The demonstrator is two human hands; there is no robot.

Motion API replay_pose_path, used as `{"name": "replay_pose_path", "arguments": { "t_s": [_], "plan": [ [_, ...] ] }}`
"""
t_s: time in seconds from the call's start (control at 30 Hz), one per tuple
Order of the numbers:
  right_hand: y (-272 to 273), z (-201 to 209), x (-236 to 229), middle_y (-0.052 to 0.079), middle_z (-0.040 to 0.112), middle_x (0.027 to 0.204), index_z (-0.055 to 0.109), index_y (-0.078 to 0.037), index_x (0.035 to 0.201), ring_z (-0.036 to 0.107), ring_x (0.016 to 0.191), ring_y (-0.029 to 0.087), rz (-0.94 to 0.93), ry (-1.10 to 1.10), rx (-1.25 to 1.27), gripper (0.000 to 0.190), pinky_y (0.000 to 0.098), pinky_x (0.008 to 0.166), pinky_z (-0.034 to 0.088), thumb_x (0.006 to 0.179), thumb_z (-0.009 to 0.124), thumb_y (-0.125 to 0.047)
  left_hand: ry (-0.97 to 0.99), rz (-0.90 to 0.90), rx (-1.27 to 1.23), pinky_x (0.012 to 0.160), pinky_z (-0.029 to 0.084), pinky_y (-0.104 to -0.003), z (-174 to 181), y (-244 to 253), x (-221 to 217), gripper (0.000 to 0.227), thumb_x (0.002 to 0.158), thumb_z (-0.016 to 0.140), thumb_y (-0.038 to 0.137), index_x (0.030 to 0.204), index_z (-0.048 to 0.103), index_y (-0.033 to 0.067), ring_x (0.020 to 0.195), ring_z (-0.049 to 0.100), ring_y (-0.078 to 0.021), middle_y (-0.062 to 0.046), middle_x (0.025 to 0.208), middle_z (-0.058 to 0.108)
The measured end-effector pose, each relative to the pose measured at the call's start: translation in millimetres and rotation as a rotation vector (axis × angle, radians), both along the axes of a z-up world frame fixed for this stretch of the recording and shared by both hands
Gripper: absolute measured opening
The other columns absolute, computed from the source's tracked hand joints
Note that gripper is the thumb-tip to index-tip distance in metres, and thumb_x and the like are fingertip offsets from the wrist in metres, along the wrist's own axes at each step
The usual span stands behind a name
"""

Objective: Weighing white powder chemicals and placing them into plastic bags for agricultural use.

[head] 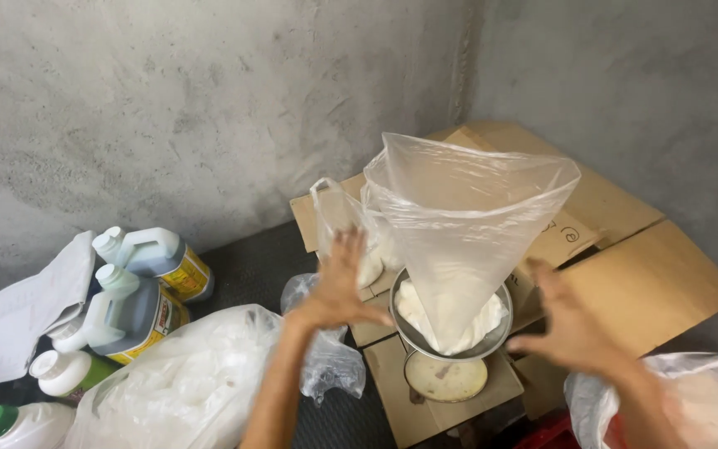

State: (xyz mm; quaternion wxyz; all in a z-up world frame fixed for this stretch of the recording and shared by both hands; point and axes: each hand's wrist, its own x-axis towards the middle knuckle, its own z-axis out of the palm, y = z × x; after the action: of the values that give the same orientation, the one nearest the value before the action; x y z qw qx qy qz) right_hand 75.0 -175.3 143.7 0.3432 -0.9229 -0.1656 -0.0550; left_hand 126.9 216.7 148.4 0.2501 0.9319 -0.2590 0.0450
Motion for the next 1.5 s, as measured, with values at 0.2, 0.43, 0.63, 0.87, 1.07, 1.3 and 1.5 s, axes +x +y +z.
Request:
{"name": "replay_pose_path", "arguments": {
  "t_s": [0.2,0.43,0.63,0.87,1.07,1.3,1.5],
  "plan": [
    [75,-61,12,0.024,0.016,0.162,0.019,0.004,0.157,0.009,0.154,0.039,-0.057,0.165,-0.514,0.161,0.0561,0.115,0.025,0.039,0.097,-0.073,-0.185,-0.048,-0.002,0.122,-0.010,-0.065,-101,-94,4,0.158,0.048,0.084,0.085,0.166,0.022,-0.0007,0.159,-0.005,-0.0507,-0.034,0.172,0.009],
    [92,-81,38,0.024,0.026,0.157,0.032,-0.005,0.154,0.015,0.152,0.041,-0.143,0.231,-0.549,0.127,0.0570,0.113,0.024,0.061,0.076,-0.080,0.006,-0.042,-0.342,0.116,0.006,-0.064,-69,-144,37,0.104,0.068,0.065,0.066,0.149,0.047,0.0021,0.147,0.030,-0.0436,-0.027,0.153,0.045],
    [89,-126,81,0.032,0.020,0.164,0.027,0.012,0.154,0.021,0.149,0.043,-0.245,-0.253,-0.424,0.086,0.0612,0.108,0.025,0.095,0.050,-0.047,0.102,0.079,-0.709,0.114,0.031,-0.052,-87,-167,94,0.064,0.095,0.048,0.043,0.140,0.055,-0.0022,0.134,0.049,-0.0433,-0.028,0.142,0.057],
    [67,-76,100,0.028,0.008,0.167,0.008,0.002,0.159,0.004,0.155,0.041,0.010,0.109,-0.037,0.103,0.0606,0.121,0.008,0.092,0.060,-0.057,0.532,0.296,-1.282,0.116,0.035,-0.039,-79,-169,122,0.058,0.103,0.040,0.041,0.148,0.040,0.0038,0.139,0.046,-0.0274,-0.014,0.150,0.050],
    [93,-57,76,0.023,0.021,0.164,0.000,-0.002,0.161,0.019,0.154,0.036,-0.071,0.244,-0.134,0.150,0.0550,0.123,0.014,0.054,0.088,-0.060,0.793,0.582,-1.626,0.111,0.045,-0.042,-45,-171,109,0.053,0.103,0.049,0.034,0.144,0.042,0.0015,0.131,0.055,-0.0288,-0.015,0.142,0.055],
    [97,-133,116,0.015,0.041,0.161,0.040,-0.014,0.156,0.028,0.156,0.033,-0.171,0.228,0.031,0.121,0.0656,0.123,0.007,0.055,0.081,-0.068,0.637,0.546,-1.801,0.101,0.052,-0.050,-16,-227,110,0.049,0.102,0.056,0.035,0.130,0.062,-0.0040,0.096,0.053,-0.0306,-0.035,0.133,0.061],
    [105,-108,98,0.017,0.058,0.119,0.056,-0.013,0.141,0.049,0.117,0.035,-0.056,-0.076,0.108,0.080,0.0533,0.102,0.032,0.077,0.070,-0.060,0.590,0.514,-1.721,0.114,0.041,-0.040,57,-298,14,0.049,0.107,0.046,0.040,0.143,0.042,0.0064,0.133,0.055,-0.0266,-0.016,0.141,0.054]
  ]
}}
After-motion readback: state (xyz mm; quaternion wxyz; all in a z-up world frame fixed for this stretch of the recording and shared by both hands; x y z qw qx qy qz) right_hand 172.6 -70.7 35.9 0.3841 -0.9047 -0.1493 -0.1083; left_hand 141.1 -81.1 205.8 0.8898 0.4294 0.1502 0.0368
